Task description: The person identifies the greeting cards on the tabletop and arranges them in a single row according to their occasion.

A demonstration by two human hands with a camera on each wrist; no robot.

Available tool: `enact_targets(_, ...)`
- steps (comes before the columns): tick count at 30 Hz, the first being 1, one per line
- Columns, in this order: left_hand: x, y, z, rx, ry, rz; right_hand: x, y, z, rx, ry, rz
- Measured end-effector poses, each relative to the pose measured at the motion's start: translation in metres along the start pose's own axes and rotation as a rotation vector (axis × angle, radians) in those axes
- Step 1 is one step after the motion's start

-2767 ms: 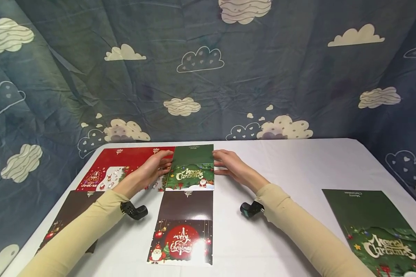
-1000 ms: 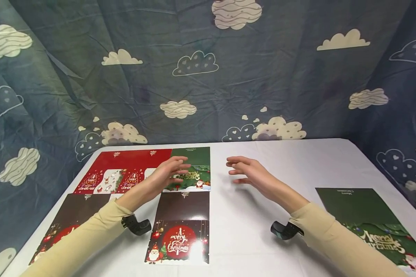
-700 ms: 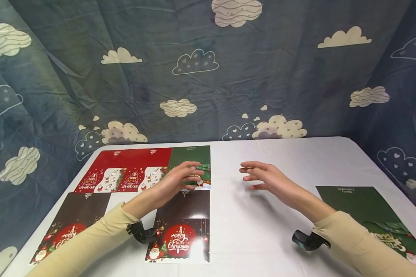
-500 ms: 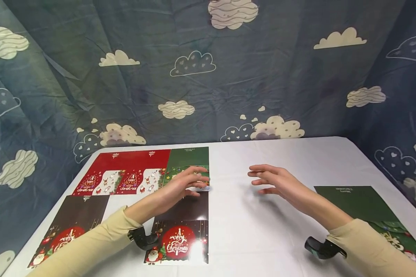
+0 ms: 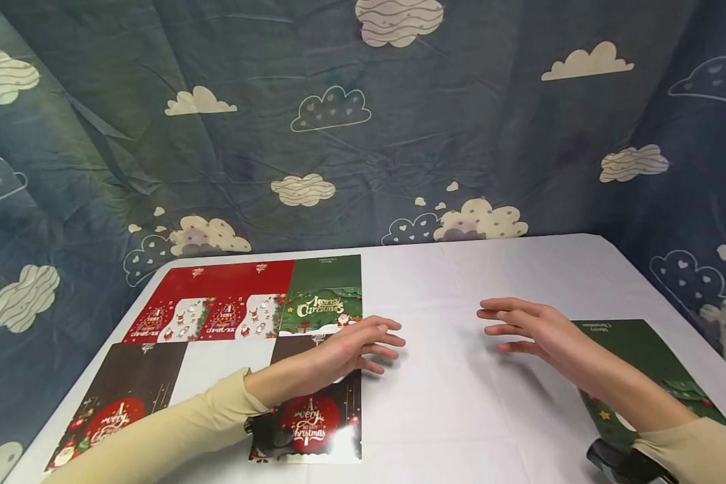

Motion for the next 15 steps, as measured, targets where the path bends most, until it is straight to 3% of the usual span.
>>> enact_targets(8, 0.007, -0.023, -0.003, -0.037, 0.033, -0.037, -0.020, 0.024, 0.010, -0.028, -0.021, 0.050)
enact_targets(15, 0.014, -0.044, -0.005, -0.058, 0.068, -0.052, -0.041, 0.040, 0.023, -0.163, -0.055, 0.127)
Point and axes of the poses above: each hand's wrist, its own x-axis towards the middle knuckle, its own y-axis out of the back of the hand, z = x × y, the point moved 1 cm from there along x, towards the middle knuckle, and after that the axes turned 7 degrees about y, right-handed, at the moved point
